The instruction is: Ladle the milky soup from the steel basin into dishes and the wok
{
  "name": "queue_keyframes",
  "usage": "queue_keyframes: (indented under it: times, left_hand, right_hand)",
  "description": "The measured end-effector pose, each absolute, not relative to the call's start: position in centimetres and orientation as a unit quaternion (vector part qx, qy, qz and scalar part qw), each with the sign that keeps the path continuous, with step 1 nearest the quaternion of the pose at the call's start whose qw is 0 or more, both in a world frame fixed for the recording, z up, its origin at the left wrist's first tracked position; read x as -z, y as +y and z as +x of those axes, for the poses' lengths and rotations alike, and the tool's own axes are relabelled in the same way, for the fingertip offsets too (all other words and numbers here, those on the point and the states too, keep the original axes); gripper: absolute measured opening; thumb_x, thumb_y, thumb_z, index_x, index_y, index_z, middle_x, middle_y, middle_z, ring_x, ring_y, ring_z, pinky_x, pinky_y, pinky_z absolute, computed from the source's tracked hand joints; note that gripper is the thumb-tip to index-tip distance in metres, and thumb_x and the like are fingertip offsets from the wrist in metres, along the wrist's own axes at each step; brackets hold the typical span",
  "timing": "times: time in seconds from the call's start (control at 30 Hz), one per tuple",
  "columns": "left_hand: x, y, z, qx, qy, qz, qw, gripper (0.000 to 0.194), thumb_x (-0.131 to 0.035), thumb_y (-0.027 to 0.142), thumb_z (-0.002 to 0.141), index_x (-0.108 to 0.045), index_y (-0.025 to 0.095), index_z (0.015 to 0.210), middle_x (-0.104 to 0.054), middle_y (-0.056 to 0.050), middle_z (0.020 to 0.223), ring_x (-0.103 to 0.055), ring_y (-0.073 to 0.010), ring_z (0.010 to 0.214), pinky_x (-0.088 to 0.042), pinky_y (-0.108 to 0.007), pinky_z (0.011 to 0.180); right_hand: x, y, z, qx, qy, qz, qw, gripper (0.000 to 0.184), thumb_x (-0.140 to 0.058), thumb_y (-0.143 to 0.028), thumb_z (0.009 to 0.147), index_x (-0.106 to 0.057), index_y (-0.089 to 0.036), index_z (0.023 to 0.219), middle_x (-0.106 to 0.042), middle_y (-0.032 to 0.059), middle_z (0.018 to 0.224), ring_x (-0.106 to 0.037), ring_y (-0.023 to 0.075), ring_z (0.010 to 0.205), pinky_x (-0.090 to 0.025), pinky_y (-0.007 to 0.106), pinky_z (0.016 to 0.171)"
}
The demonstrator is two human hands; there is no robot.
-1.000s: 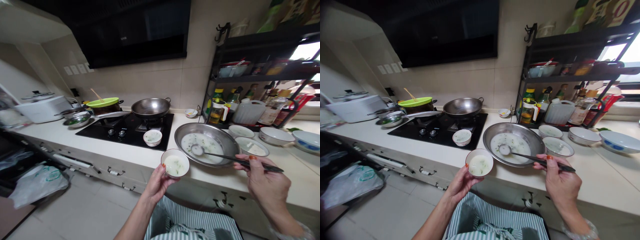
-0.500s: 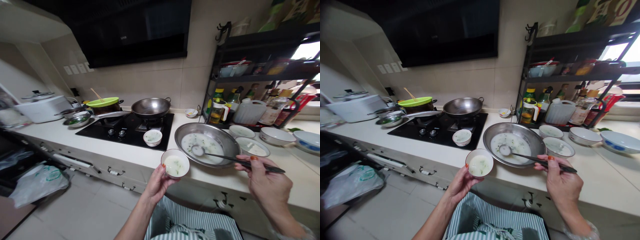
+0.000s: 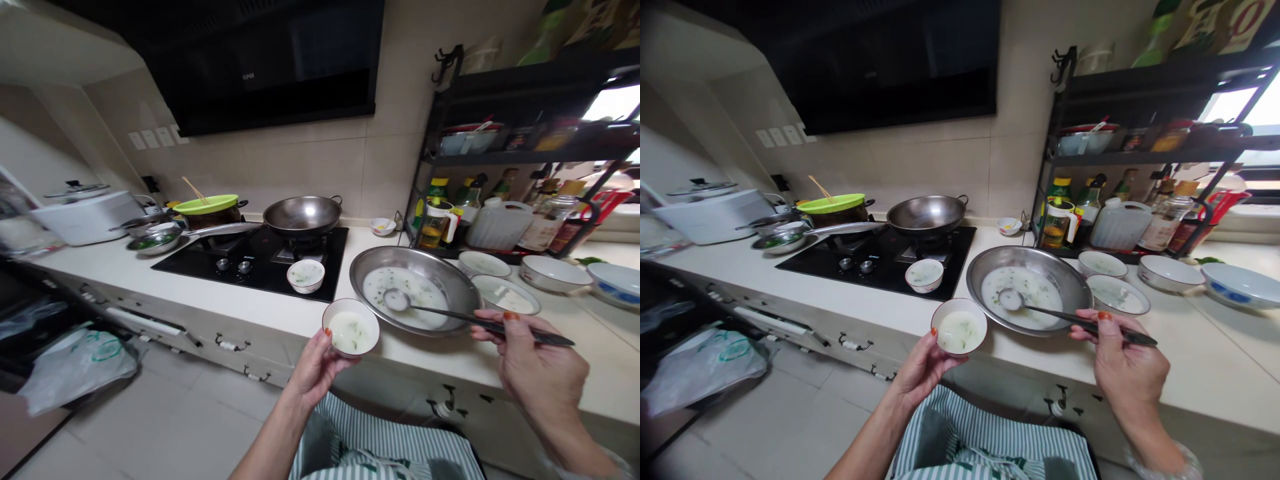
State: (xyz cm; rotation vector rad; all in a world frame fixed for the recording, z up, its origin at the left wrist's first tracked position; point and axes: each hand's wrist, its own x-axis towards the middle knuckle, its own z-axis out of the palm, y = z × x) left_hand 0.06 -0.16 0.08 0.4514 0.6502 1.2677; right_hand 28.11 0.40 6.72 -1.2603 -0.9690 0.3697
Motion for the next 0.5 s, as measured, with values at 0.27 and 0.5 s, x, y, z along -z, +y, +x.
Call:
queue_keyframes:
  times: [0.27,0.5]
  left_hand:
    - [-0.1,-0.2,0.0,-0.576,0.3,0.204,0.732,0.039,-0.073,0.032,0.074,-0.061,0.013,0.106,-0.063,-0.016,0.117,-0.066,-0.0295,0.093,-0.057,-0.045,0.075]
    - [-0.3,-0.1,0.1,-0.575,0.304,0.204,0.731,0.044,-0.074,0.033,0.073,-0.06,0.013,0.11,-0.063,-0.016,0.117,-0.066,-0.0294,0.093,-0.058,-0.044,0.075]
  right_hand:
    - [-8.5,-0.8,27.0,-0.162,-0.424,-0.53,0.716,0.031,-0.065,-0.047,0.078,-0.059,-0.017,0.078,-0.07,0.0088,0.083,-0.066,0.015,0.053,-0.051,0.023,0.047]
    - [-10.1,-2.6,24.6,-0.229,-0.439,-0.474,0.728,0.024,-0.069,-0.04,0.076,-0.061,-0.017,0.073,-0.07,0.0087,0.082,-0.066,0.0161,0.054,-0.054,0.024,0.048]
